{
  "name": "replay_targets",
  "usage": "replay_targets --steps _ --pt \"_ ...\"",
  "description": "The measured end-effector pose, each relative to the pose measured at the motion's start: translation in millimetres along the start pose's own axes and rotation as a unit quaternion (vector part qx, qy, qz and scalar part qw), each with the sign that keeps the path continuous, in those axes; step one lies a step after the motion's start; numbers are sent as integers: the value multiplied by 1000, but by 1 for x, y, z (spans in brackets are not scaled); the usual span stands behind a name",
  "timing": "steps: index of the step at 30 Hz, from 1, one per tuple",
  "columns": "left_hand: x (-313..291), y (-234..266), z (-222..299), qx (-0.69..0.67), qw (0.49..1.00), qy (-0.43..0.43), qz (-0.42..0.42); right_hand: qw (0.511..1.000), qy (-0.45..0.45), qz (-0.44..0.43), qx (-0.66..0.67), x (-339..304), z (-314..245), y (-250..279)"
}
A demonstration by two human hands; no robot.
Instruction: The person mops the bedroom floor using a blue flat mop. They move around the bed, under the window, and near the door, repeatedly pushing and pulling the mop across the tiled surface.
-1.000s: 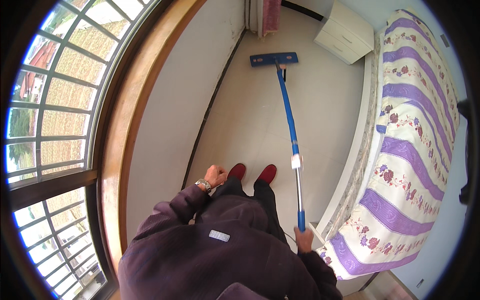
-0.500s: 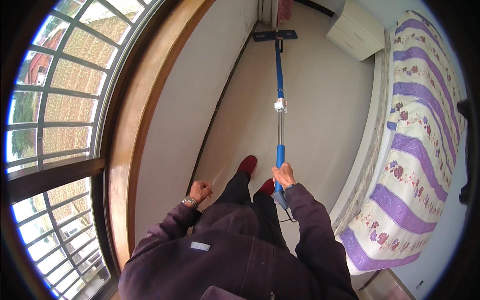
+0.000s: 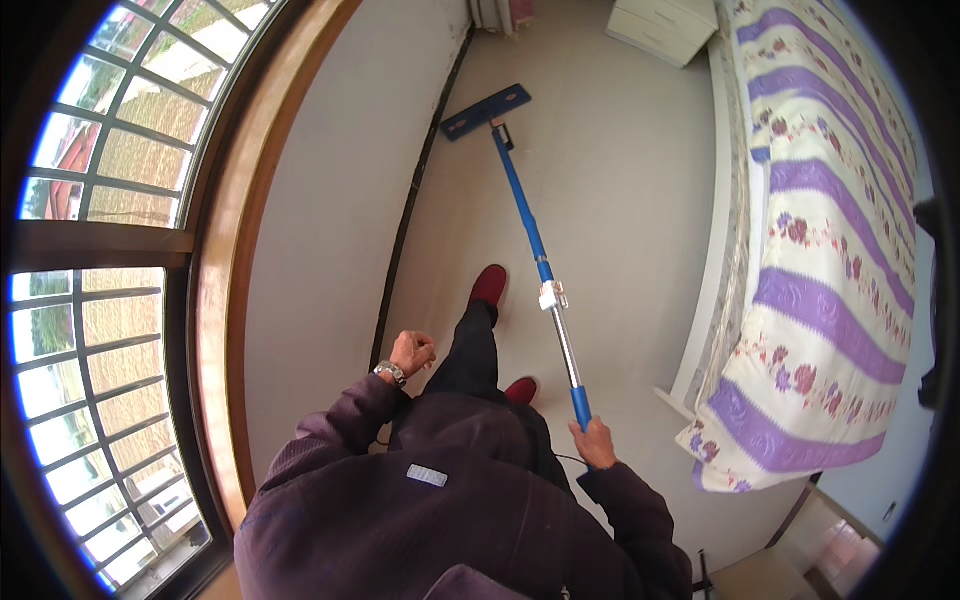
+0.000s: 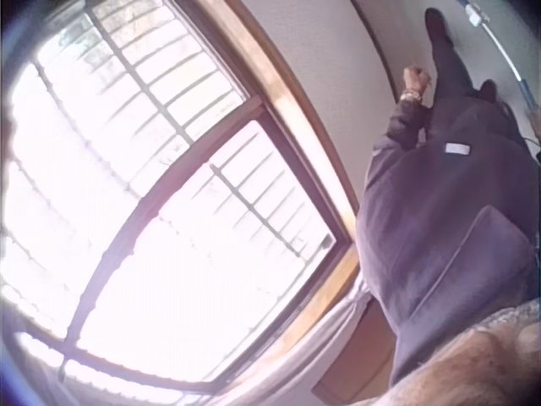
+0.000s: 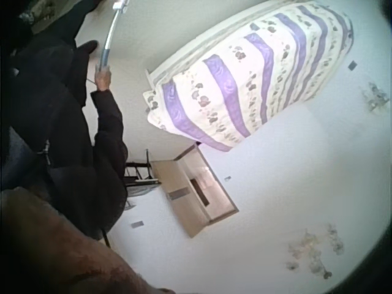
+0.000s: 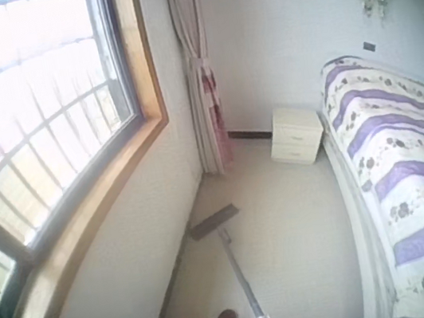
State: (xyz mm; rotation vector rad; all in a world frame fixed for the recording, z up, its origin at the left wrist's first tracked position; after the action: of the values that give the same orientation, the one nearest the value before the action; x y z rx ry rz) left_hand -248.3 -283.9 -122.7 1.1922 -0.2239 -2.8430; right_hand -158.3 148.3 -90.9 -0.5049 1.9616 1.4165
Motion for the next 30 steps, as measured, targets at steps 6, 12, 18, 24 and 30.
replay_targets --steps 6,12,18,24,30 --pt "-59 -54 -54 61 996 46 -53 993 -118 -23 -19 -149 113 -56" --pt "-70 -85 -60 122 987 21 -104 964 -241 -83 -79 -348 217 -134" --pt "-48 -97 -54 145 984 34 -98 978 -160 -73 114 -464 222 -160" --pt "-43 -87 -28 87 986 -8 -143 987 -154 -18 -47 -384 136 -110" --pt "-25 -24 16 58 991 -38 -115 990 -120 70 12 -229 27 -14"
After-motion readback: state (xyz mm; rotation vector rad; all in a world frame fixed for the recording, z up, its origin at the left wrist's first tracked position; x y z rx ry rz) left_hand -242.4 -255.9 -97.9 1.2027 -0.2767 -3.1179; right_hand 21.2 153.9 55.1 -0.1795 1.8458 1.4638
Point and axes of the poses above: each hand's wrist, its own x-axis towards the middle knuckle, its own y-axis out of the back of the hand, z = x × y, the point moved 8 cm from there along x, towards the middle knuckle, and after that the axes turned 13 degrees about -x, right-handed, at the moved point
